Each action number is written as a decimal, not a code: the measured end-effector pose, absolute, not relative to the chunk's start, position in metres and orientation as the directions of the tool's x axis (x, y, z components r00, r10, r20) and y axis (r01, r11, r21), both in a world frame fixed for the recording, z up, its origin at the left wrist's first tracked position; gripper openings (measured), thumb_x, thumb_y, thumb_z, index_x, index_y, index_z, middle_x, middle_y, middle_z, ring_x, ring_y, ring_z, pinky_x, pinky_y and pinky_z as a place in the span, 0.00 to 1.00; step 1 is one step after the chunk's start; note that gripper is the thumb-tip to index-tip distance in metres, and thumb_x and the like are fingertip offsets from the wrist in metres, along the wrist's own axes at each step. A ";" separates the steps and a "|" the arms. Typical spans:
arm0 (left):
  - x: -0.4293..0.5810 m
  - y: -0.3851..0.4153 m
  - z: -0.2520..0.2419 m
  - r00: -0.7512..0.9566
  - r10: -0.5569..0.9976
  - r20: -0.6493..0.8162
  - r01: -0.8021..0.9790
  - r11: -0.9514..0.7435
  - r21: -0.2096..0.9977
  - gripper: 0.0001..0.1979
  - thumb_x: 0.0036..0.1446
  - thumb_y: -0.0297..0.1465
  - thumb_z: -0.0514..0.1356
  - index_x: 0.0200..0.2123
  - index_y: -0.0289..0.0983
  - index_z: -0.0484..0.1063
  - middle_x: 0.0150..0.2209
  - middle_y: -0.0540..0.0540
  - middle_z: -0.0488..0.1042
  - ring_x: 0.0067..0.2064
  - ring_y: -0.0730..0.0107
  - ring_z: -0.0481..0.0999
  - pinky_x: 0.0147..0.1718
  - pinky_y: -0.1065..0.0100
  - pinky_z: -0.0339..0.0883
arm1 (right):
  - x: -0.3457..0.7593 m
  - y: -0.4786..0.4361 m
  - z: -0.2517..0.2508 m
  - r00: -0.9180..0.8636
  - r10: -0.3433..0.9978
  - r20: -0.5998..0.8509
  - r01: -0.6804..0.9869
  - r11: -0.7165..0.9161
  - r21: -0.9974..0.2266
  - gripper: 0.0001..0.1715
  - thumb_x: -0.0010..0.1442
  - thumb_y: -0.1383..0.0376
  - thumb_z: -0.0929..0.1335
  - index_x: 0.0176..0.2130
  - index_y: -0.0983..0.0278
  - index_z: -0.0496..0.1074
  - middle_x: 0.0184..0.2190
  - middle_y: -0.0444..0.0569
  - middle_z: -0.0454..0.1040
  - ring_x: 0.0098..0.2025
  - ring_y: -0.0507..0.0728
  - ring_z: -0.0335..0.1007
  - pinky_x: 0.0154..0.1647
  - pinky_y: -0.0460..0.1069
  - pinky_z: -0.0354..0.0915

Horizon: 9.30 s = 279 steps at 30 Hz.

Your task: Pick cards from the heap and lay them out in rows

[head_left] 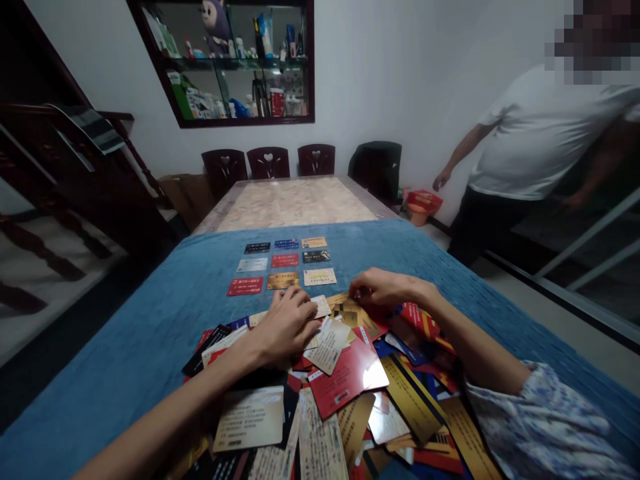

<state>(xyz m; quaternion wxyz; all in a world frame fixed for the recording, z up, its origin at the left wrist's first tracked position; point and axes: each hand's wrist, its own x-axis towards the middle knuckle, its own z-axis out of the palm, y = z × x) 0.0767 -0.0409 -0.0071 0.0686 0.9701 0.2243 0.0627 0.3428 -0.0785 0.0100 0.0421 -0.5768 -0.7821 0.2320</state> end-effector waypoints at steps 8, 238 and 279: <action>0.106 -0.060 0.008 0.942 0.305 0.141 0.282 -0.946 0.159 0.11 0.64 0.34 0.54 0.47 0.37 0.71 0.49 0.38 0.71 0.57 0.50 0.61 0.53 0.46 0.57 | 0.347 -0.075 0.011 -0.287 0.932 -0.224 0.887 0.170 -0.429 0.10 0.51 0.71 0.68 0.35 0.65 0.78 0.29 0.47 0.77 0.31 0.53 0.69 0.32 0.46 0.61; 0.273 0.152 -0.036 0.728 0.673 0.129 0.655 -0.739 0.158 0.16 0.56 0.31 0.59 0.47 0.37 0.75 0.54 0.36 0.71 0.60 0.45 0.57 0.53 0.47 0.58 | 0.452 0.083 -0.049 0.044 0.986 0.158 0.986 -0.017 -0.167 0.25 0.58 0.67 0.65 0.54 0.67 0.73 0.47 0.57 0.77 0.46 0.58 0.72 0.48 0.48 0.63; 0.063 -0.008 -0.003 0.817 0.576 0.036 0.563 -0.809 0.169 0.11 0.60 0.35 0.58 0.45 0.44 0.75 0.52 0.43 0.74 0.62 0.46 0.58 0.55 0.43 0.54 | 0.275 -0.046 0.000 -0.479 0.875 0.077 0.857 0.485 -0.175 0.17 0.57 0.62 0.70 0.47 0.60 0.78 0.44 0.53 0.78 0.45 0.63 0.68 0.45 0.54 0.63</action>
